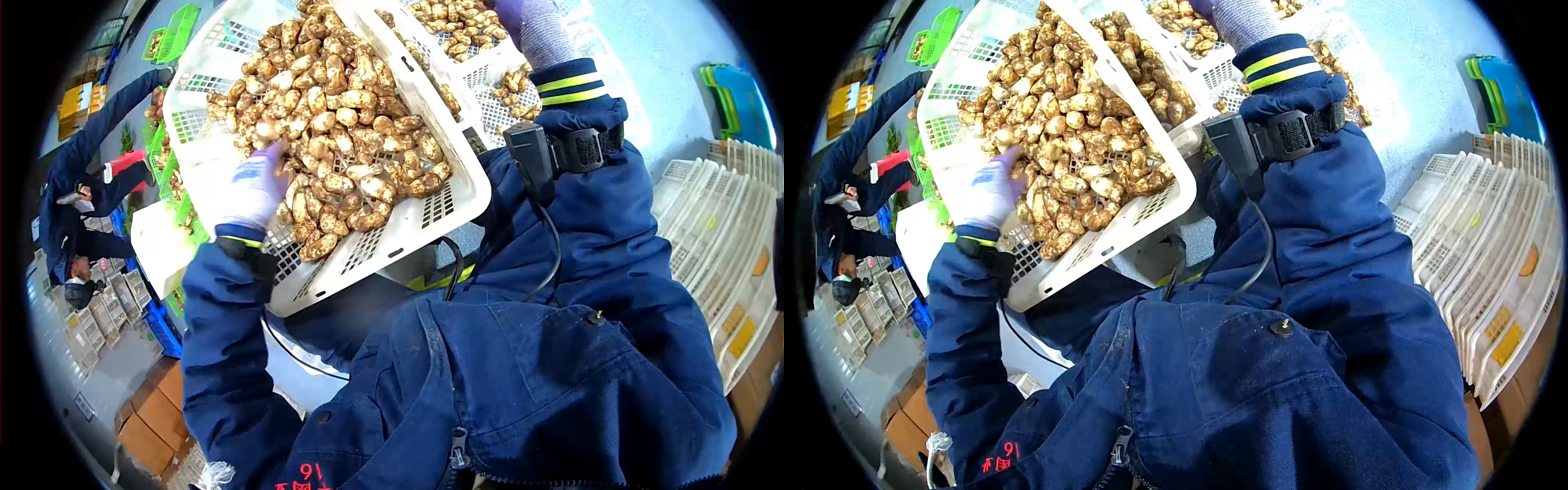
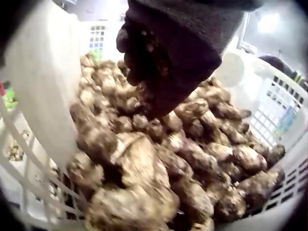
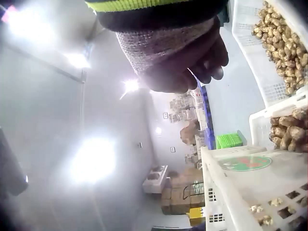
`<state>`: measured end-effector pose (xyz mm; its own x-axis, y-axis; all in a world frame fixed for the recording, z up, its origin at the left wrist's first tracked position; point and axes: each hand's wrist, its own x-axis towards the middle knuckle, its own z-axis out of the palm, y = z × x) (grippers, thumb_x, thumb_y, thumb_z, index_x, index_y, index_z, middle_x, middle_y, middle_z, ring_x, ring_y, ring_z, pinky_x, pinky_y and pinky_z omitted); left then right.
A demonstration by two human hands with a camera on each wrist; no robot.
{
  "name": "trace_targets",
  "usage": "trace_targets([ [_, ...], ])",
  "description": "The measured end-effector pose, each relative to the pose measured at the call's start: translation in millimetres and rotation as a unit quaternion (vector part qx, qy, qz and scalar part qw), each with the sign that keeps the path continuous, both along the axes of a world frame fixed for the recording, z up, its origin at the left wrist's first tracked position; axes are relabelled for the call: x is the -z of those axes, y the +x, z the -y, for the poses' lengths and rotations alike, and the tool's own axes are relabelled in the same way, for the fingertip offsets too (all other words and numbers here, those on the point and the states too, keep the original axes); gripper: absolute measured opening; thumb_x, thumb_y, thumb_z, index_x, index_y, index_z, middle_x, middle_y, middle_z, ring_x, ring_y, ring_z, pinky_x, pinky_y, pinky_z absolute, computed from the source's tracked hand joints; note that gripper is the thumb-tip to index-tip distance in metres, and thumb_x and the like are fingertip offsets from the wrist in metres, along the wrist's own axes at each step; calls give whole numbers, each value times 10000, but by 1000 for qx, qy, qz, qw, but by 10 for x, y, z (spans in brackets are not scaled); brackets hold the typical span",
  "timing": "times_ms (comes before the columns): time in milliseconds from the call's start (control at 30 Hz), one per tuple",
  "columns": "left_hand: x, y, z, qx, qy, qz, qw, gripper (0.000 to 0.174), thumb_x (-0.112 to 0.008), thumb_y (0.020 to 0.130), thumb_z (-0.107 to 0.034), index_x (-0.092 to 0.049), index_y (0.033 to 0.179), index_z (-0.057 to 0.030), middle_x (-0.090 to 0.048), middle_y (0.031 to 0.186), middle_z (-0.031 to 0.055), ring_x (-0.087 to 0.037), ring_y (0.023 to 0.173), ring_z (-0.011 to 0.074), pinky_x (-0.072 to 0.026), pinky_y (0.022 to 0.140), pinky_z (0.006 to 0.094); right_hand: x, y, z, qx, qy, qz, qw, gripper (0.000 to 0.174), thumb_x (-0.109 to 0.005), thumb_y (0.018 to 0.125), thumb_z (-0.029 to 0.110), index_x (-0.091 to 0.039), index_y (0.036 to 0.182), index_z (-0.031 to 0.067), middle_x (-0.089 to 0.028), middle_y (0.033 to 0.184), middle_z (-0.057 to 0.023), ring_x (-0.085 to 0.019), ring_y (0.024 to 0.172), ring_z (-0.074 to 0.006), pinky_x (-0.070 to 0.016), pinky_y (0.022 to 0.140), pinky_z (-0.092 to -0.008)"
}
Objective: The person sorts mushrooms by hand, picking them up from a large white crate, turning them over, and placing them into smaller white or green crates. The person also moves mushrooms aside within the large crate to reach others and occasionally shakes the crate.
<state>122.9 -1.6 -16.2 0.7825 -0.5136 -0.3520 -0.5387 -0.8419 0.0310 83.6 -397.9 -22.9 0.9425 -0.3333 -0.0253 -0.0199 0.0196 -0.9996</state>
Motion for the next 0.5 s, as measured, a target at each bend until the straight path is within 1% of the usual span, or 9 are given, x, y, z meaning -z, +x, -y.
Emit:
trace_targets([
  [100,-276,-178,268,-57,-92,-35,994,497,-718,821,-179,-584,1293,-102,-661,1103,203,-658,989,330,-518,867,391,161,165,-30,29,-71,84,994,371,-604,935,250,-626,1184,-24,-634,929,-5,-546,773,-93,-454,678,-224],
  [133,-249,-306,353,3,-146,-68,987,458,-722,830,-197,-605,1260,-94,-655,1146,187,-657,1019,316,-521,872,372,233,165,14,20,-61,63,996,374,-603,934,249,-626,1185,-28,-644,944,-17,-560,795,-105,-465,702,-236],
  [200,-244,-411,634,199,-127,-164,958,362,-702,828,-172,-652,1180,-104,-639,1194,159,-640,1048,322,-520,883,381,141,113,9,5,-47,18,999,380,-599,933,247,-626,1186,-36,-663,974,-41,-588,840,-129,-486,748,-259],
  [233,-107,-466,690,256,-122,-176,943,346,-661,845,-219,-648,1169,-96,-631,1217,153,-630,1068,318,-519,884,394,223,144,25,18,-114,73,991,382,-595,933,250,-631,1188,-33,-668,964,-46,-588,831,-125,-487,743,-259],
  [267,35,-492,773,265,-19,-228,937,359,-617,860,-267,-622,1173,-93,-633,1174,154,-638,1032,328,-524,852,412,199,137,26,24,-118,48,992,385,-593,933,252,-631,1190,-31,-669,961,-45,-587,829,-123,-486,741,-256],
  [333,139,-558,899,284,38,-217,933,375,-593,860,-271,-588,1190,-94,-625,1100,164,-640,971,350,-526,805,439,74,101,-22,36,-121,0,992,390,-590,932,256,-631,1196,-29,-671,954,-43,-585,825,-119,-483,736,-250],
  [367,198,-553,890,286,20,-212,934,390,-612,838,-245,-567,1197,-99,-610,1030,167,-636,906,371,-518,770,469,-141,-31,-95,20,-72,-18,997,389,-584,933,255,-632,1198,-26,-672,953,-43,-582,817,-114,-482,726,-244],
  [467,184,-517,631,210,-20,-246,946,453,-640,811,-229,-586,1239,-91,-634,1065,182,-635,980,372,-522,809,453,-51,19,-76,11,-14,-49,999,384,-585,935,255,-630,1201,-19,-657,911,-25,-565,763,-98,-471,676,-241],
  [500,43,-491,647,133,-4,-293,947,454,-654,799,-251,-612,1221,-90,-640,1095,188,-650,963,360,-529,818,423,69,149,-41,25,-157,51,986,373,-592,938,257,-628,1197,-10,-604,826,22,-494,663,-58,-405,578,-209],
])
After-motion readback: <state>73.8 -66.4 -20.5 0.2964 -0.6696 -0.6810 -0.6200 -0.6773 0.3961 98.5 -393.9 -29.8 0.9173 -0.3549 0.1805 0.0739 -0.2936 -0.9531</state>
